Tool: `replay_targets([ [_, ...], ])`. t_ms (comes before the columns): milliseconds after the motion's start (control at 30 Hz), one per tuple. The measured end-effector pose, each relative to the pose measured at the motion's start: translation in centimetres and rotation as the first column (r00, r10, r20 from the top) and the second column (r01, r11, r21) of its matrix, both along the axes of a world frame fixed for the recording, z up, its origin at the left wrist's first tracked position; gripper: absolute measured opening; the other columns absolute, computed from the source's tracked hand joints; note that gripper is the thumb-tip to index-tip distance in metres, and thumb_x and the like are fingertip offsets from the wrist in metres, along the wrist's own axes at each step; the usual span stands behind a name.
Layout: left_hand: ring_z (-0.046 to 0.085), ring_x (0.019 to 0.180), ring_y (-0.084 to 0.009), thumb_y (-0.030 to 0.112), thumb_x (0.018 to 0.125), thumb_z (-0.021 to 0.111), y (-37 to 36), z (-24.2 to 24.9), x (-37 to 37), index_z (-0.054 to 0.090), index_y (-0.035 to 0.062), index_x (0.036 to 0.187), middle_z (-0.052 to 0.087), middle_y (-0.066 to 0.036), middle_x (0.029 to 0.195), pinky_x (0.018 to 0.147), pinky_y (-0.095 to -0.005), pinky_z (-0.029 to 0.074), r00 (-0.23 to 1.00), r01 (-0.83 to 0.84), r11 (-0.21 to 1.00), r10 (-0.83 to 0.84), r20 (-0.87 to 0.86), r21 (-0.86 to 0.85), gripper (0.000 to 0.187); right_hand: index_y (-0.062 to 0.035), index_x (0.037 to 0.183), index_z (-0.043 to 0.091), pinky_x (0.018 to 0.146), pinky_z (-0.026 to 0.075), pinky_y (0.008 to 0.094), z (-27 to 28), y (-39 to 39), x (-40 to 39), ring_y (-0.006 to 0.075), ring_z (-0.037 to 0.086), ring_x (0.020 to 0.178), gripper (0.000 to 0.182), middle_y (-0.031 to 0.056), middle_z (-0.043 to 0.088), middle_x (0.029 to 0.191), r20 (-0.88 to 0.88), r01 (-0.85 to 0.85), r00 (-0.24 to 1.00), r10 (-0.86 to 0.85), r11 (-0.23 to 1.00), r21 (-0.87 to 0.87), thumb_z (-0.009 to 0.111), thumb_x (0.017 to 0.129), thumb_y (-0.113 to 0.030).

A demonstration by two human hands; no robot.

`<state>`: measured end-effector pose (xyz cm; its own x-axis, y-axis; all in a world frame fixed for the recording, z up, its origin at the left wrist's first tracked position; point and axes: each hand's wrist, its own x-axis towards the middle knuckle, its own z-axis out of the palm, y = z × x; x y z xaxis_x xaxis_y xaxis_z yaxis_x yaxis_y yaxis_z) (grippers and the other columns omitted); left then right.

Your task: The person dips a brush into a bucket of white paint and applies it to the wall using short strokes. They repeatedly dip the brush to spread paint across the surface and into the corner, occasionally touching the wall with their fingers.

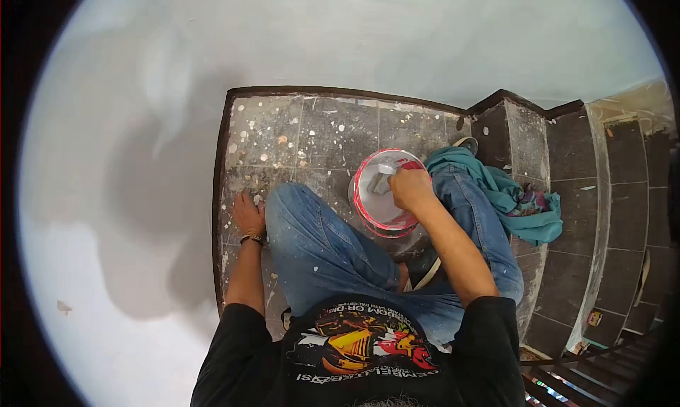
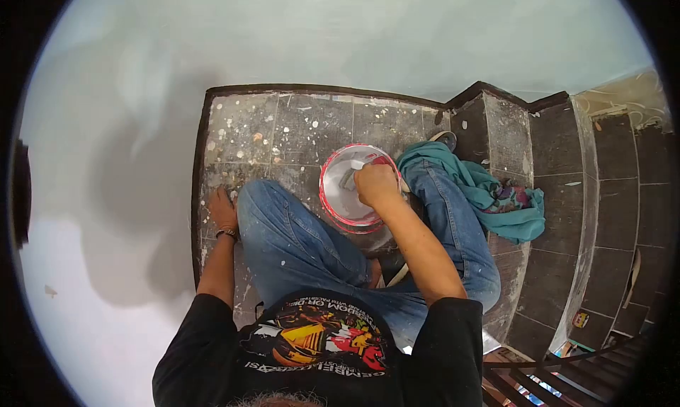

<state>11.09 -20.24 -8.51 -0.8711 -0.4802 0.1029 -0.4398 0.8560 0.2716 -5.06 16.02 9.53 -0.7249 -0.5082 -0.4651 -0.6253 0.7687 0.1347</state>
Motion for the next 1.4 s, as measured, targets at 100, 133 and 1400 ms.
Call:
replay_targets([
  [100,0.046,0.115,-0.0398,0.023,0.08,0.062,-0.1,-1.1,-0.1,0.045,-0.002,0.125,0.049,-0.022,0.124,0.1,-0.0482,0.034,0.999,0.03,1.0,-0.031,0.021,0.007,0.054,-0.0115,0.089,0.071,0.066,0.055,0.039,-0.2,0.1,0.3,0.0268,0.069,0.081,0.019,0.0117,0.069,0.09,-0.037,-0.004,0.999,0.003,0.999,-0.032,0.062,0.073,-0.016],
  [133,0.046,0.116,-0.0401,0.023,0.08,0.062,-0.2,-1.9,0.3,0.045,-0.0031,0.125,0.049,-0.022,0.124,0.1,-0.048,0.034,0.999,-0.002,1.0,0.002,-0.045,-0.008,0.055,-0.0115,0.09,0.071,0.066,0.055,0.0394,-0.4,0.4,0.4,0.027,0.069,0.081,0.02,0.0119,0.069,0.09,-0.016,0.006,1.0,-0.007,0.999,-0.034,0.061,0.074,-0.016],
  [1400,0.064,0.081,-0.0329,0.019,0.075,0.067,16.6,15.2,-14.0,0.052,0.0006,0.117,0.065,-0.018,0.091,0.072,-0.041,0.049,0.834,0.466,0.528,-0.529,-0.154,0.71,0.048,-0.0088,0.094,0.068,0.07,0.054,0.041,-0.5,0.7,1.7,0.0287,0.067,0.084,0.021,0.0118,0.066,0.09,-0.032,0.034,0.999,-0.038,0.99,-0.134,0.059,0.076,-0.014],
])
